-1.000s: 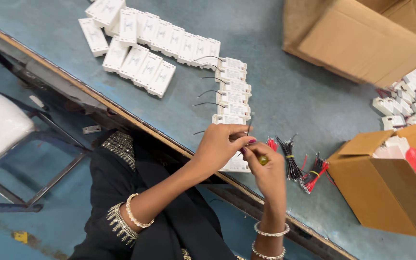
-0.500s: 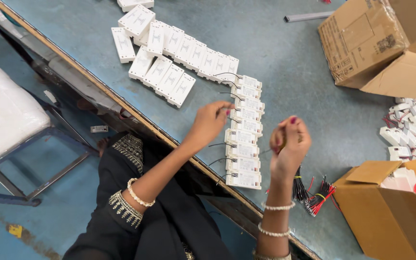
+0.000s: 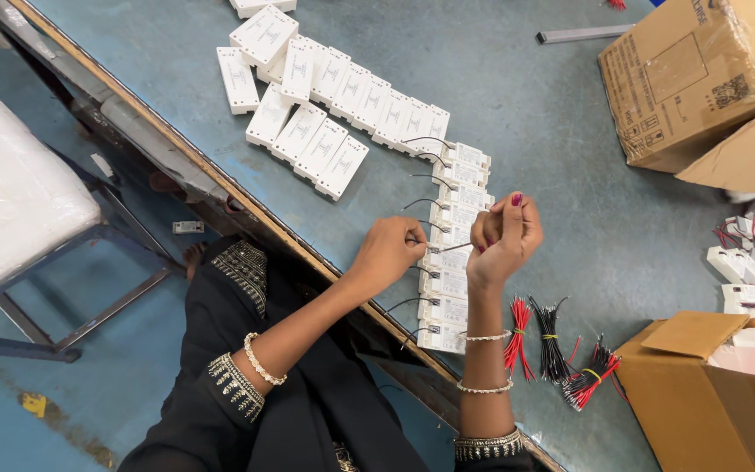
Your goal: The person inserts red and black wires into white electrical modules and secures them with a screwdriver. They handle multiple modules in sequence, tightening connections and moving completed units aside.
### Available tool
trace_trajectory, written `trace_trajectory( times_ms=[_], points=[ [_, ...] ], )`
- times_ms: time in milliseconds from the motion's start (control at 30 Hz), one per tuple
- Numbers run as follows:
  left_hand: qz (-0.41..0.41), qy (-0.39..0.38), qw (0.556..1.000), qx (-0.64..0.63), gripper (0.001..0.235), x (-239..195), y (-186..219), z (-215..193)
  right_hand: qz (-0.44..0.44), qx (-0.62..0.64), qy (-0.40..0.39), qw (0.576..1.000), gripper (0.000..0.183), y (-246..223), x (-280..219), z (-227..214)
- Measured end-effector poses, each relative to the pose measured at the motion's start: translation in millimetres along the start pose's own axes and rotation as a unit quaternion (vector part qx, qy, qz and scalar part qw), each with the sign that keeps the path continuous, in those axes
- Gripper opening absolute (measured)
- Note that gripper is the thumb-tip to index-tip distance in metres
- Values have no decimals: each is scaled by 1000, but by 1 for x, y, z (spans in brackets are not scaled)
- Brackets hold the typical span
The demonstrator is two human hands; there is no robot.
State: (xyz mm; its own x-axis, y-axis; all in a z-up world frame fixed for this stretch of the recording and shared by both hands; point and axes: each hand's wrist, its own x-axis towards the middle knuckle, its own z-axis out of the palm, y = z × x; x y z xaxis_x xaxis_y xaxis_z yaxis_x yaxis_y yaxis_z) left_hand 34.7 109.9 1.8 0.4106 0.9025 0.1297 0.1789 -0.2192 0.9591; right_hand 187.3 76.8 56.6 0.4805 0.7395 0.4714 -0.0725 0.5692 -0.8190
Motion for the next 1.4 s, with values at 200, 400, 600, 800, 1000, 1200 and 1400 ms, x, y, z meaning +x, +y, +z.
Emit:
trace_trajectory(
  times_ms=[200, 400, 600, 800, 1000, 1200, 1400],
  points=[
    [7, 6, 1000, 12, 11, 0, -4, 4, 1, -5, 13, 1000, 33, 3, -3, 2],
    [-8, -9, 999, 31, 10, 0, -5, 7, -6, -19, 4, 1000, 35, 5, -7, 2],
    [27, -10, 998, 62, 8, 5, -9, 11, -3, -6, 24, 1000, 35, 9, -4, -2],
    [-17, -48, 996, 73, 8, 9, -16, 18, -1, 1, 8, 1000, 34, 12, -4, -3],
    [38, -42, 985, 166, 18, 2, 20, 1, 23, 56, 52, 997, 32, -6, -2, -5],
    [259, -158, 952, 45, 33, -82, 162, -65, 131, -282, 74, 947, 37, -100, -12, -91],
    [491, -418, 740, 194, 17, -125, 234, -66, 351, -706, 16, 615, 44, -93, -83, -139]
  ],
)
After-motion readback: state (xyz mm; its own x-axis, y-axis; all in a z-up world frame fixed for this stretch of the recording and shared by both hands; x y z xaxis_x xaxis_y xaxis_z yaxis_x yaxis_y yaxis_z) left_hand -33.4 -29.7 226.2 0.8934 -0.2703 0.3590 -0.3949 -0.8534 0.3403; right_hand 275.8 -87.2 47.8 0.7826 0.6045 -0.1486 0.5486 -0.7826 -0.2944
